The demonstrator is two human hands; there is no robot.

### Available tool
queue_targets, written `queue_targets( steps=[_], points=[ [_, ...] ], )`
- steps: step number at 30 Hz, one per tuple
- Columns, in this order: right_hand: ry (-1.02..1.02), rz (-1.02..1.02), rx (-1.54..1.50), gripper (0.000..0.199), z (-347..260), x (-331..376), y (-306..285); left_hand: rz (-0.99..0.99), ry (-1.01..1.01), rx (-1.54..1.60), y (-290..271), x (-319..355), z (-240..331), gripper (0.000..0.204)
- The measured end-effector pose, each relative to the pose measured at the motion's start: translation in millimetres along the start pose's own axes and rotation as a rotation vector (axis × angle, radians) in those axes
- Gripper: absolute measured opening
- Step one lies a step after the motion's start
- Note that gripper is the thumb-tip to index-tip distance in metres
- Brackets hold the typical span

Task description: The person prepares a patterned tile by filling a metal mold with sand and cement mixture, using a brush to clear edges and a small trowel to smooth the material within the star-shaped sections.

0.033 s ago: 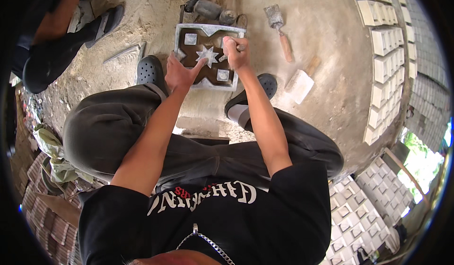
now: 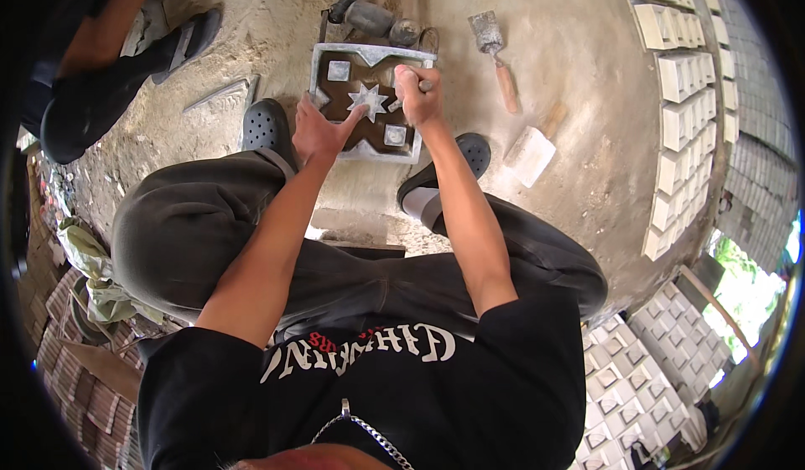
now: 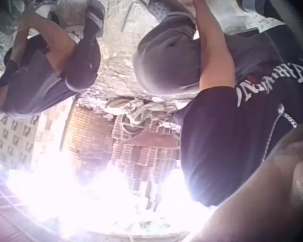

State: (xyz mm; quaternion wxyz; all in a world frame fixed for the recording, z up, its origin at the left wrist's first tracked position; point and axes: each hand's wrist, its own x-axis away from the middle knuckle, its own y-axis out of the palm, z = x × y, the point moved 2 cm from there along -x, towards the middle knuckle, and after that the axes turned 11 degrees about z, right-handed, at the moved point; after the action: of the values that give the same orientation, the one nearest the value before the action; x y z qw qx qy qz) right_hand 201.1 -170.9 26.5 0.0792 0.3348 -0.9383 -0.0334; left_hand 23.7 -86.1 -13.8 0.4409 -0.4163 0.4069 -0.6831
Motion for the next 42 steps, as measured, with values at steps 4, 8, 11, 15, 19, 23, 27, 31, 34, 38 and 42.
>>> queue_targets(
  steps=[4, 8, 11, 15, 19, 23, 27, 31, 34, 38, 42],
  points=[
    [-0.138, -0.014, -0.008, 0.04, -41, 14, 11, -0.005, -0.012, 0.013, 0, 0, -4, 0.12],
    [-0.042, 0.023, -0.005, 0.04, 2, 15, -3, -0.02, -0.007, 0.023, -3, 1, 1, 0.119],
    [0.019, 0.0, -0.007, 0.04, -9, 14, 0, -0.051, -0.022, -0.004, -3, 1, -4, 0.118],
    [-0.083, -0.051, -0.044, 0.04, -37, 22, 6, -0.015, -0.02, 0.013, -1, 3, -7, 0.118],
    [-0.001, -0.022, 0.077, 0.036, 15, 28, 1, -0.069, -0.02, 0.037, -8, 2, -1, 0.118],
    [0.064, 0.057, -0.116, 0.037, 2, 27, 7, -0.033, -0.01, 0.113, -7, -1, -6, 0.118],
    [0.067, 0.329, -0.263, 0.04, -51, 24, 15, -0.049, 0.009, 0.179, -9, 2, -9, 0.116],
    [0.054, 0.554, -0.276, 0.042, -93, 28, 28, 0.015, -0.017, 0.132, -7, 2, -11, 0.105],
    [-0.029, 0.536, -0.24, 0.043, -93, 45, 28, 0.001, -0.027, 0.17, -7, 1, -10, 0.098],
    [-0.174, 0.424, -0.137, 0.043, -19, 63, 17, 0.007, -0.035, 0.255, -1, -7, -13, 0.079],
    [-0.024, 0.49, -0.086, 0.043, 2, 66, 12, -0.008, -0.027, 0.415, 16, -26, -27, 0.058]
  ],
)
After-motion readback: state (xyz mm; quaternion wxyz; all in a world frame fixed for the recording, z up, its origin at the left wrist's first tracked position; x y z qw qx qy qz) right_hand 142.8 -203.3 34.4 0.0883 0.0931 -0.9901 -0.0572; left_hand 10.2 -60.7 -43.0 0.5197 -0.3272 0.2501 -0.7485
